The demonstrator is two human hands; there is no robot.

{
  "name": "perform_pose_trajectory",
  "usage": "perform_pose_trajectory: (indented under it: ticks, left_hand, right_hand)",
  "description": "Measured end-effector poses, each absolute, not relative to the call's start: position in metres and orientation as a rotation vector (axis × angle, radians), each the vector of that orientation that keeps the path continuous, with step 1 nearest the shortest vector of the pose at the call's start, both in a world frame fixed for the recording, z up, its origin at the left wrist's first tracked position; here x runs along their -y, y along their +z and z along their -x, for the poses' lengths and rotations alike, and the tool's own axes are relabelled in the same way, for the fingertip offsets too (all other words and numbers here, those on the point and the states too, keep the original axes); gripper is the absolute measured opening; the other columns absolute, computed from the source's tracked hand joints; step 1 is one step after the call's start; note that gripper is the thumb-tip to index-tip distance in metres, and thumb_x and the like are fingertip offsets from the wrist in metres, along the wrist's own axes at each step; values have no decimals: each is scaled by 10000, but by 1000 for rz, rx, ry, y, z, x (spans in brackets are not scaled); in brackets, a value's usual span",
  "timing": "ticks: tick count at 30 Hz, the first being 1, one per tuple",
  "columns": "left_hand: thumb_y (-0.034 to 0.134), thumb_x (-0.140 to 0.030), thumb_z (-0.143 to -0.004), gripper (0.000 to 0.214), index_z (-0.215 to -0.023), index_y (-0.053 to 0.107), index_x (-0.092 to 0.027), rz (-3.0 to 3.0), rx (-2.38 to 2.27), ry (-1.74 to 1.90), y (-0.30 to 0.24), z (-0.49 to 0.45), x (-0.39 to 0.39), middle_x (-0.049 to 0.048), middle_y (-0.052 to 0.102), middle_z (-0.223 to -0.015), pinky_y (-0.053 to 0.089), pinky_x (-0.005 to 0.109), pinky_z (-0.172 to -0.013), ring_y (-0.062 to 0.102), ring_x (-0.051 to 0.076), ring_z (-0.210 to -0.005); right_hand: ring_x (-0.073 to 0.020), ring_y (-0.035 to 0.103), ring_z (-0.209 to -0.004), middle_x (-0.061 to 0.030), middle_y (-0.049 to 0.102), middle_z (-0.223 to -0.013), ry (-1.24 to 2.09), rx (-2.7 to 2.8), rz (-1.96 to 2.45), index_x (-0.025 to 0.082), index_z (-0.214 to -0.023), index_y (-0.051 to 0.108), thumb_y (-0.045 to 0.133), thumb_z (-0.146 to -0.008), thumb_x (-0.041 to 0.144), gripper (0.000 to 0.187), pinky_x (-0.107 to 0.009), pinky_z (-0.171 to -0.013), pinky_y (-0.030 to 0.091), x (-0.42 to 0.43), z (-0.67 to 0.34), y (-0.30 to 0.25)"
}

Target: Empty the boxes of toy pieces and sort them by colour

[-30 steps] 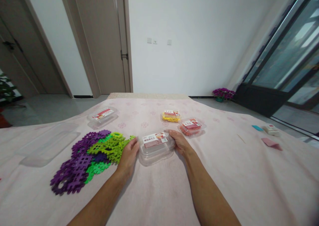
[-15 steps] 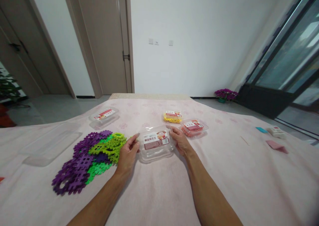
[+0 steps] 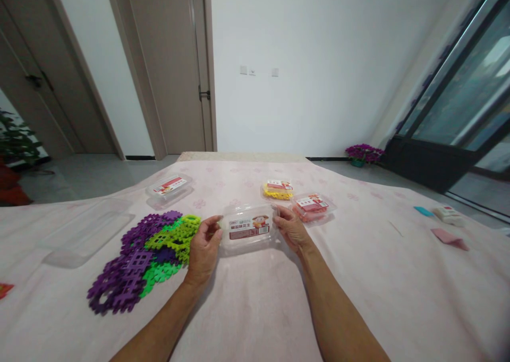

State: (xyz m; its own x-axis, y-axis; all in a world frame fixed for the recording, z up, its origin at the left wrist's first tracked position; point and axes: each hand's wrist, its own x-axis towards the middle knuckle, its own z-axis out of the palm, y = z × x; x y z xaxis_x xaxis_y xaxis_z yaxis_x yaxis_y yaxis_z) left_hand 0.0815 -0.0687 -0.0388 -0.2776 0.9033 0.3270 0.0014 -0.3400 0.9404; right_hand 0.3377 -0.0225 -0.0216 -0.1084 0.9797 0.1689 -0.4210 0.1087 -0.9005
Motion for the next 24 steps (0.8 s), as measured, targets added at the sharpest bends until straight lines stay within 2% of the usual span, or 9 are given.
perform_pose_trajectory:
  ticks: [3, 7, 10, 18, 24]
  left_hand:
    - [664, -265, -826, 301, -1120, 678, -200, -1361, -1227, 1731, -41, -81, 70, 5, 633, -915, 474, 260, -816, 612, 136, -846]
    - [656, -268, -860, 227, -1080, 648, -210, -1452, -1211, 1793, -44, -80, 72, 28, 637, -970, 493, 294, -858, 622, 156, -903]
    - [655, -266, -870, 165, -1024, 623, -214, -1533, -1193, 1835, -45, -79, 72, 28, 621, -958, 510, 314, -857, 624, 162, -890]
    - [614, -161, -870, 98, -938, 596, -229, -1969, -1234, 1939, -44, -70, 73, 19, 616, -917, 506, 344, -889, 618, 180, -914]
    - [620, -160, -863, 103, -816, 617, -251, -2123, -1160, 1859, -35, -74, 81, 26, 668, -857, 494, 354, -883, 644, 203, -880]
  right_hand:
    - [-205, 672, -830, -34, 754, -904, 1377, 1059, 705, 214, -949, 783, 921, -558, 300, 424, -328, -783, 524, 24, -338, -18]
    - [-140, 583, -674, 23, 670, -707, 1356, 1013, 683, 205, -765, 738, 923, -507, 221, 318, -269, -681, 475, 24, -339, -17]
    - [-115, 538, -656, 43, 614, -671, 1351, 1006, 674, 203, -706, 705, 918, -493, 178, 302, -234, -647, 437, 23, -340, -19]
    - [-121, 549, -737, 37, 602, -773, 1303, 1023, 637, 205, -634, 635, 923, -476, 131, 337, -214, -644, 432, 22, -338, -20]
    - [-191, 639, -963, -3, 697, -1140, 1341, 1018, 565, 212, -631, 564, 891, -563, 153, 339, -280, -753, 506, 26, -334, -13]
